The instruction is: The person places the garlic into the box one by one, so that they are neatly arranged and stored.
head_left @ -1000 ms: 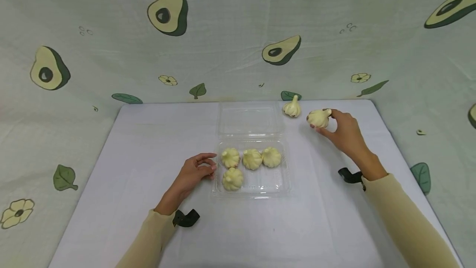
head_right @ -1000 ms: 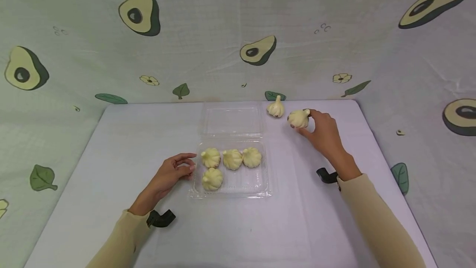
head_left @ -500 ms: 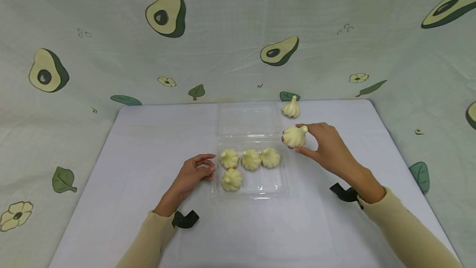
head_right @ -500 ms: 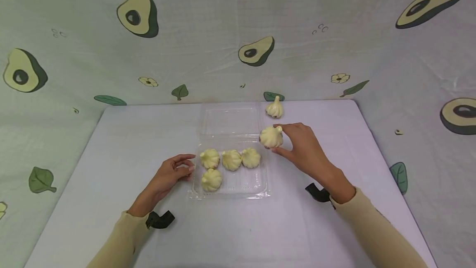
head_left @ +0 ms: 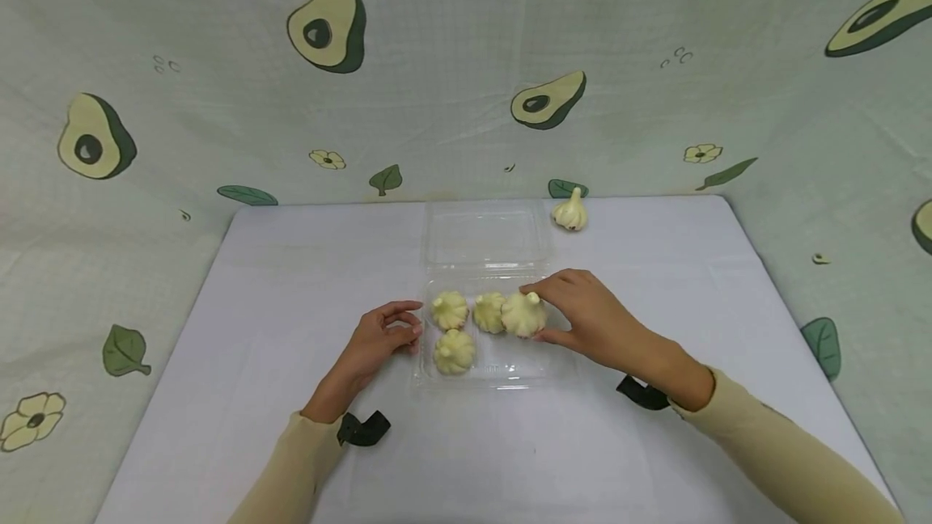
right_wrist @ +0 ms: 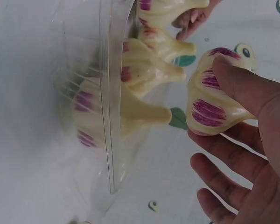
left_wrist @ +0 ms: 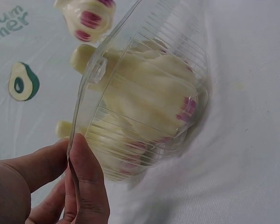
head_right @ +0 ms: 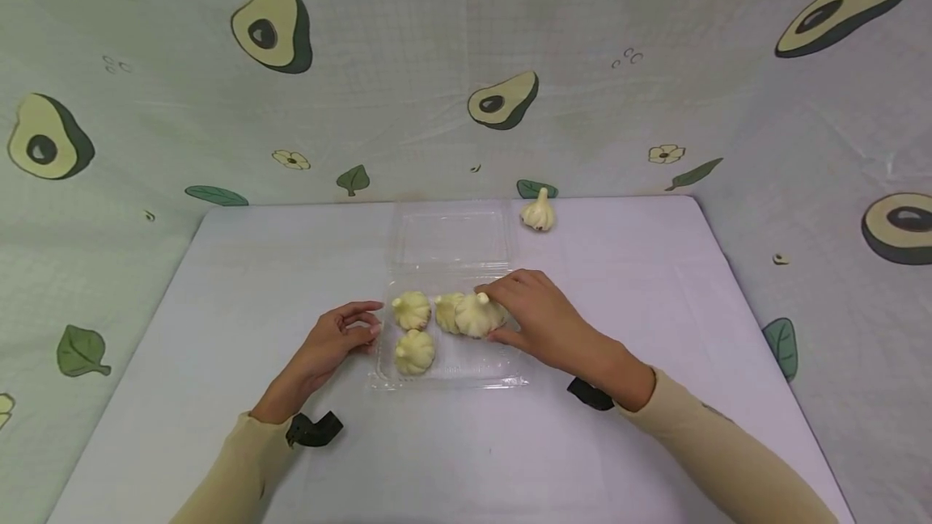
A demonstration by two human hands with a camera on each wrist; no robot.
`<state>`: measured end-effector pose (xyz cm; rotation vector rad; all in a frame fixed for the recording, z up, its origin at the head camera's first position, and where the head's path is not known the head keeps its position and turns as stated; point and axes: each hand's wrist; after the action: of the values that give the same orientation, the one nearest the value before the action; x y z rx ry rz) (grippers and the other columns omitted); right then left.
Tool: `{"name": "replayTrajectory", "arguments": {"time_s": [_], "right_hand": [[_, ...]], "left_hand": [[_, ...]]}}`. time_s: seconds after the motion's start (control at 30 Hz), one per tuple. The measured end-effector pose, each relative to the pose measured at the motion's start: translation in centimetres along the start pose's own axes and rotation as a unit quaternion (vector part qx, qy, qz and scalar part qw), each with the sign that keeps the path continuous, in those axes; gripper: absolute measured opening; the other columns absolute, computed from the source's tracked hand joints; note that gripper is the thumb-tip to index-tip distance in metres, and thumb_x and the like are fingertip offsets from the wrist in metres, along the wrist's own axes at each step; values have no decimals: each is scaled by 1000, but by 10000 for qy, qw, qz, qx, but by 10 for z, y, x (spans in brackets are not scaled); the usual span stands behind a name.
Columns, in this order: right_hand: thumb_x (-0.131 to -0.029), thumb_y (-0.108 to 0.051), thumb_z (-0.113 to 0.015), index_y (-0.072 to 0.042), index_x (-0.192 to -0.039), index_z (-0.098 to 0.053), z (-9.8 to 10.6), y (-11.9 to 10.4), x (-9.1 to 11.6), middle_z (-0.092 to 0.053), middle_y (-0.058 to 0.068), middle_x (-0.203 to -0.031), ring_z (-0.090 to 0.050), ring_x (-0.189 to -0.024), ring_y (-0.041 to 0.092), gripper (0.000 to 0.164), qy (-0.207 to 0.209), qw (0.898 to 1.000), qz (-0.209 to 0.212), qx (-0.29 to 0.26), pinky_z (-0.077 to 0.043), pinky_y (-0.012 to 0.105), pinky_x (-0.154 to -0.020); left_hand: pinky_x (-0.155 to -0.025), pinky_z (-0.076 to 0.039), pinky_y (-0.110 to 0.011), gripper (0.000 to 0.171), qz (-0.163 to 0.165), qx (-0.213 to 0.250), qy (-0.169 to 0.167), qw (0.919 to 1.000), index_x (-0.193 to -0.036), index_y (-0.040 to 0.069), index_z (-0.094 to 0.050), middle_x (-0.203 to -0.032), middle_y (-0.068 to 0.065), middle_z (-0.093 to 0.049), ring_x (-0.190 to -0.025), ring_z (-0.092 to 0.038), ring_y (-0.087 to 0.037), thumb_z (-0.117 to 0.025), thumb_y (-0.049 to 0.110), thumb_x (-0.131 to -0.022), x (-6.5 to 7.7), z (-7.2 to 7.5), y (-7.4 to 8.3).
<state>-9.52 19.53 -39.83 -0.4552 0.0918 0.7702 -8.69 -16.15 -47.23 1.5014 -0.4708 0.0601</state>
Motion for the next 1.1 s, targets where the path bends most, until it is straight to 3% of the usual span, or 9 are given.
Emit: {"name": "replayTrajectory", "arguments": {"time_s": [0.37,0.57,1.1], "right_hand": [[-76,-26,-98,-10,-130,-69,-18,-9,-10,-73,-1,-120,-63,-116,25,64,-313,9961,756,337,-50,46,-105],[-76,-27,-97,-8,-128,-69,-24,-14,-15,-72,2,-118,-63,-115,27,62,-609,9925,976,420,-49,46,-107],[-76,-33,-96,-13,-127,-70,-40,-15,-19,-71,0,-119,-62,-114,24,60,-855,9810,1439,983,-49,42,-106]], "left_hand": [[-75,-60,-26,48,-16,51,-21,10000,-148,-8,-52,-107,-8,-63,-75,-67,-12,-66,-1,-103,-2,1,0],[-75,-61,-26,47,37,54,13,10000,-148,-7,-53,-108,-8,-63,-76,-68,-12,-66,-1,-103,-1,1,-1],[-74,-61,-25,47,19,112,44,9999,-147,-7,-53,-107,-8,-63,-75,-68,-12,-67,0,-103,-1,1,-2]]}}
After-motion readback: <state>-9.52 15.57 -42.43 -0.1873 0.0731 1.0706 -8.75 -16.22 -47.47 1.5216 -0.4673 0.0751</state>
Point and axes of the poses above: each hand's wrist, its own x-axis away from the middle knuckle, its own z-axis out of the back of the hand, y = z × x
